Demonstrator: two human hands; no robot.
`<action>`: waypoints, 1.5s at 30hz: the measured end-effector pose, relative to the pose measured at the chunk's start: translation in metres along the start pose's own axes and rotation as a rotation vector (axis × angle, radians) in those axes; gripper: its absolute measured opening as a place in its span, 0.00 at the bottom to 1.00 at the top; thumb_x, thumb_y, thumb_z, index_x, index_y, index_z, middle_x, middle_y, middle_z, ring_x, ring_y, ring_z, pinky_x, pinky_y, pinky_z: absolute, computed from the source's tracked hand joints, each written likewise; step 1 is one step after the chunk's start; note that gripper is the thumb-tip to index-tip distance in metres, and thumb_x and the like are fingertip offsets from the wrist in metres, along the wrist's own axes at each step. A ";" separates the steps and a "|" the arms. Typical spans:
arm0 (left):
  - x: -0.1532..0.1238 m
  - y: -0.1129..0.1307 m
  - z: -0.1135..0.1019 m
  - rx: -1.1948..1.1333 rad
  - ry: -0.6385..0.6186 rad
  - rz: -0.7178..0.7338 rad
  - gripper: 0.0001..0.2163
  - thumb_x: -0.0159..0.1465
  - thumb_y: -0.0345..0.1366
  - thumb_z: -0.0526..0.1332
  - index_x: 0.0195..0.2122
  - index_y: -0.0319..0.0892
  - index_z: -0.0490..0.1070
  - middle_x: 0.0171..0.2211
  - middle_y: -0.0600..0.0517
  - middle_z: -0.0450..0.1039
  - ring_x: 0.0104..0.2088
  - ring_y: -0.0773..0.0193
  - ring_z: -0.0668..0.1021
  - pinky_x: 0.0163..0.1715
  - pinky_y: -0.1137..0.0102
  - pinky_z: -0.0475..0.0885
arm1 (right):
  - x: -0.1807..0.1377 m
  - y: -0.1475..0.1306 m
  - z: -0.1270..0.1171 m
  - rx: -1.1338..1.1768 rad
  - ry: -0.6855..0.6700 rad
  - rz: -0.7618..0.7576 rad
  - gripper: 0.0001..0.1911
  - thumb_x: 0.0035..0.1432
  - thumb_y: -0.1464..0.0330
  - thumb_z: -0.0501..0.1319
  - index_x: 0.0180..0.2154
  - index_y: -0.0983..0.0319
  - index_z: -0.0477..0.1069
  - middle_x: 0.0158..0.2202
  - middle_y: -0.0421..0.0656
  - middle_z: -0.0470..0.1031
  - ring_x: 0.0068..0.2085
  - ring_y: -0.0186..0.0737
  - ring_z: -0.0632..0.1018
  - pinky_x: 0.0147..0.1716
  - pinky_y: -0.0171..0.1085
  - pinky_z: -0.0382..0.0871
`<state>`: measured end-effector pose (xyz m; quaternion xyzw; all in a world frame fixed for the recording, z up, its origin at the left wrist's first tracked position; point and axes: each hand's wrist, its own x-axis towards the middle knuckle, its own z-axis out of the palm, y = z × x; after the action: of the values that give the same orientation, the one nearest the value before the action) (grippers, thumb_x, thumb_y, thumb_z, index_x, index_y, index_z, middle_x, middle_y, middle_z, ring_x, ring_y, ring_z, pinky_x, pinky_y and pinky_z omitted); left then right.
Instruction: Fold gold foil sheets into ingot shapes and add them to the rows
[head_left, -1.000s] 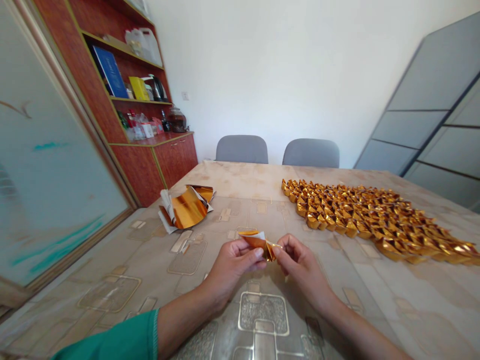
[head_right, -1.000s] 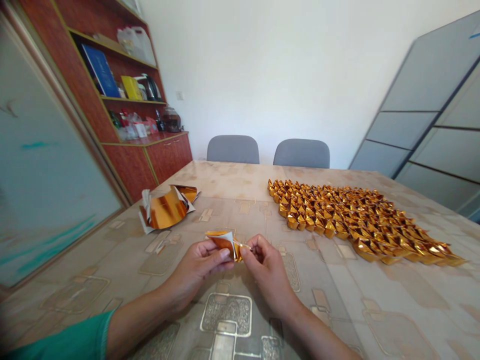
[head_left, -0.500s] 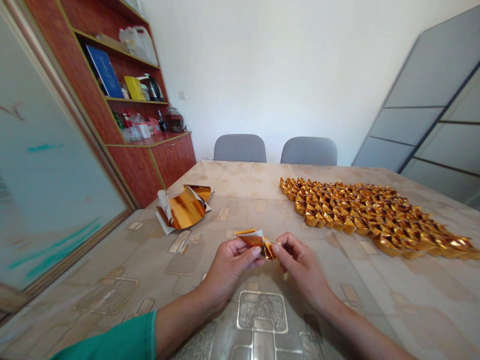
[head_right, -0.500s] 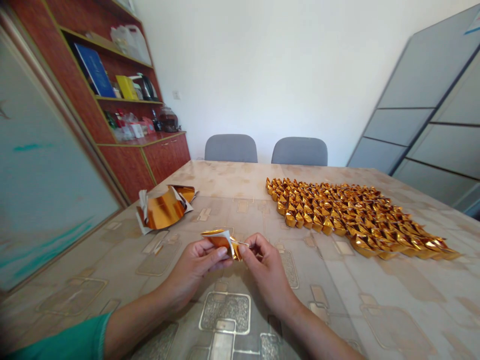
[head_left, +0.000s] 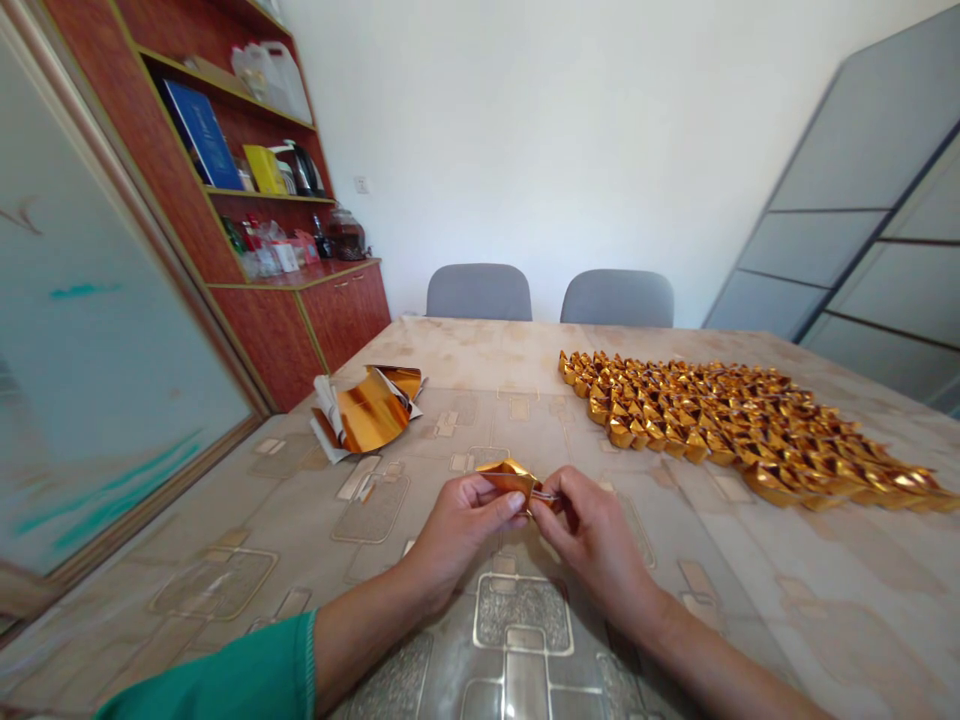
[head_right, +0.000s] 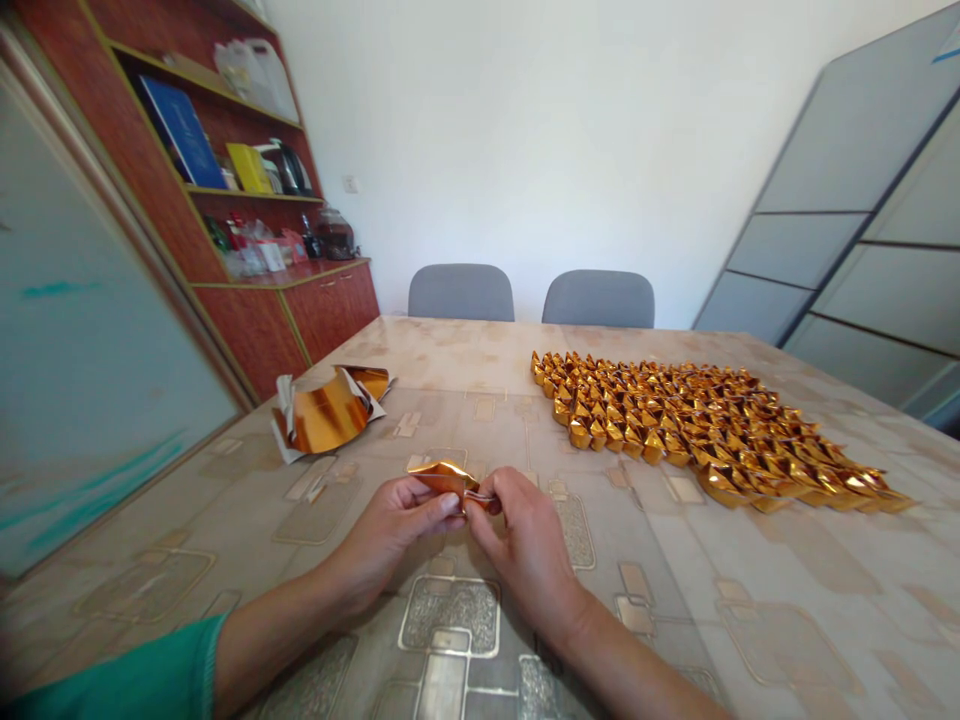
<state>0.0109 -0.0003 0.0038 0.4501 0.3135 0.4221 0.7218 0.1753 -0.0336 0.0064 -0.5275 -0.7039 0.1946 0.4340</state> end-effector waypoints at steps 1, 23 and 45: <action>0.000 0.000 -0.001 -0.008 -0.006 -0.010 0.10 0.54 0.37 0.71 0.34 0.38 0.79 0.34 0.49 0.80 0.36 0.65 0.78 0.41 0.71 0.72 | 0.000 0.000 0.000 0.003 -0.005 0.000 0.08 0.61 0.67 0.58 0.29 0.60 0.65 0.26 0.39 0.69 0.27 0.37 0.69 0.27 0.35 0.58; -0.003 0.002 0.001 -0.177 0.004 -0.178 0.11 0.51 0.34 0.74 0.34 0.36 0.78 0.33 0.49 0.79 0.36 0.65 0.79 0.42 0.70 0.73 | 0.004 0.008 0.006 0.279 -0.074 0.142 0.11 0.55 0.66 0.64 0.28 0.58 0.61 0.23 0.33 0.61 0.25 0.34 0.62 0.24 0.34 0.54; 0.000 0.003 -0.002 -0.246 0.070 -0.157 0.15 0.47 0.33 0.76 0.34 0.37 0.77 0.32 0.51 0.78 0.35 0.66 0.79 0.40 0.71 0.74 | 0.002 0.010 0.008 0.510 -0.121 0.306 0.12 0.51 0.64 0.65 0.28 0.59 0.61 0.21 0.33 0.61 0.23 0.31 0.61 0.22 0.32 0.54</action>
<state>0.0087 0.0011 0.0058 0.3172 0.3186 0.4149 0.7910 0.1744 -0.0265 -0.0048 -0.4888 -0.5694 0.4593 0.4752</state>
